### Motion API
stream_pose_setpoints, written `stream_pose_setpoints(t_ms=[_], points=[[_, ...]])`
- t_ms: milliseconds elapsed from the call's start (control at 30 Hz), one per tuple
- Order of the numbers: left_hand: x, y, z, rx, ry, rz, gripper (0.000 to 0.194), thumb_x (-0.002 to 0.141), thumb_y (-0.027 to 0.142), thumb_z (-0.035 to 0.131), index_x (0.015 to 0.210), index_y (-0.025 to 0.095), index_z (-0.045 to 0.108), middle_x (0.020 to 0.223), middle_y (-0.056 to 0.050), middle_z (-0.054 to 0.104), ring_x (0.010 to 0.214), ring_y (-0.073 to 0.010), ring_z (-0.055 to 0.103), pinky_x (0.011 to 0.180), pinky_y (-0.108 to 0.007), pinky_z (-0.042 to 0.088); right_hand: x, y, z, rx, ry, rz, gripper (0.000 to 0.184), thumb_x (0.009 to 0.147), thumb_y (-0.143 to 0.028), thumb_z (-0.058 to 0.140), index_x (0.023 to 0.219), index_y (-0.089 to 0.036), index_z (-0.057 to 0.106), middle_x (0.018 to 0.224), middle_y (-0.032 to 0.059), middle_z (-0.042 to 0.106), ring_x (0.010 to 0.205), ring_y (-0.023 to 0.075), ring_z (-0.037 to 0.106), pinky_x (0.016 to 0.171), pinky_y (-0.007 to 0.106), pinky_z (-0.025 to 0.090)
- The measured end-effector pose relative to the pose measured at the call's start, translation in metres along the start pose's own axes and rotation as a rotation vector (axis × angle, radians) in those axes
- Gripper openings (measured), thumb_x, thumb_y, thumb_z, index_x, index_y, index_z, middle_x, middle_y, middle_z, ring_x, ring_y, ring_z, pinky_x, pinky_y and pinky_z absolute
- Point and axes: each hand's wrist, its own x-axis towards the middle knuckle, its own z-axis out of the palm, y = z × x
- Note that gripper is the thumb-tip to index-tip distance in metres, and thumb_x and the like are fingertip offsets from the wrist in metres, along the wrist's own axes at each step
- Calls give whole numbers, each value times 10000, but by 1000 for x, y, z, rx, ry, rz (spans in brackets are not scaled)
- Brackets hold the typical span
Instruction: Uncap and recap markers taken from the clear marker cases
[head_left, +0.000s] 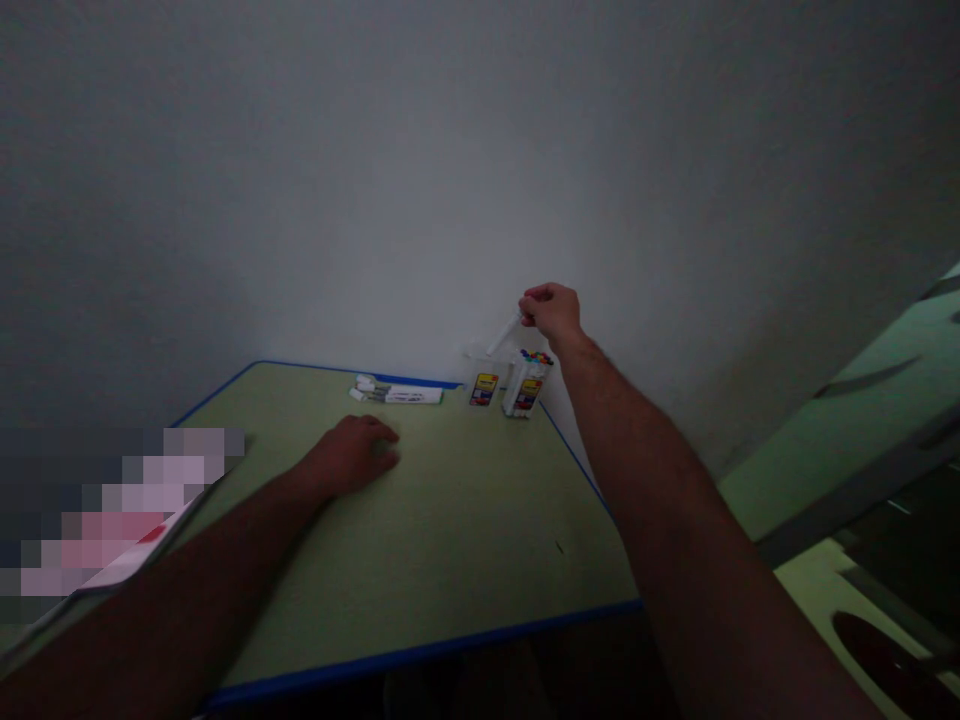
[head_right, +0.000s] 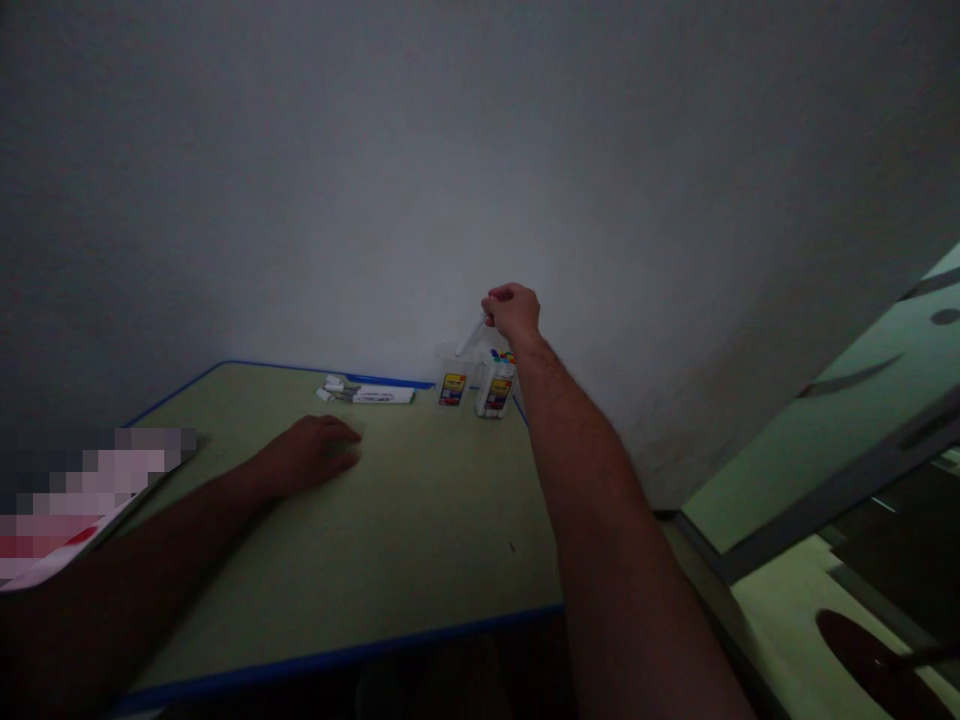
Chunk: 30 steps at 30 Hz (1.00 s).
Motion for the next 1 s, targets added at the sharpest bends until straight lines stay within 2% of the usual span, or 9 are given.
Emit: stream_pose_setpoints(t_ms=[200,367,600,767,1000], points=[[0,1,0,-40,16,2,490,817,520,505,1138,219,721,1245,-101,680,1167,-282,596,1037,-415,418,-7,17,24,-235,-113,-19,112,688,-82,697,777,-139,657,680,9,649,466,96,584,484,235,523],[0,1,-1,-87,17,-23,449,797,518,538,1114,264,729,1233,-74,687,1168,-277,598,1034,-409,421,-11,25,38,-325,-203,22,104,689,-88,710,778,-132,680,596,7,635,478,103,610,490,198,508],[-2,3,-1,-34,19,-22,478,813,514,521,1144,232,720,1246,-94,672,1162,-287,590,1020,-417,435,-16,25,51,-529,-362,-17,116,680,-75,688,780,-120,723,573,14,651,536,115,643,600,210,534],[-2,3,-3,-38,16,-12,490,823,517,507,1144,215,721,1244,-110,670,1159,-294,590,1015,-421,437,-19,28,57,-680,-357,-101,110,629,-80,722,716,-147,724,647,36,683,696,168,686,720,278,554],[-1,2,-2,-43,-7,-20,485,815,519,520,1153,231,714,1249,-100,667,1172,-289,586,1031,-407,422,-20,27,59,-671,-356,-106,148,583,-29,741,622,-155,673,628,40,657,740,205,688,772,333,551]])
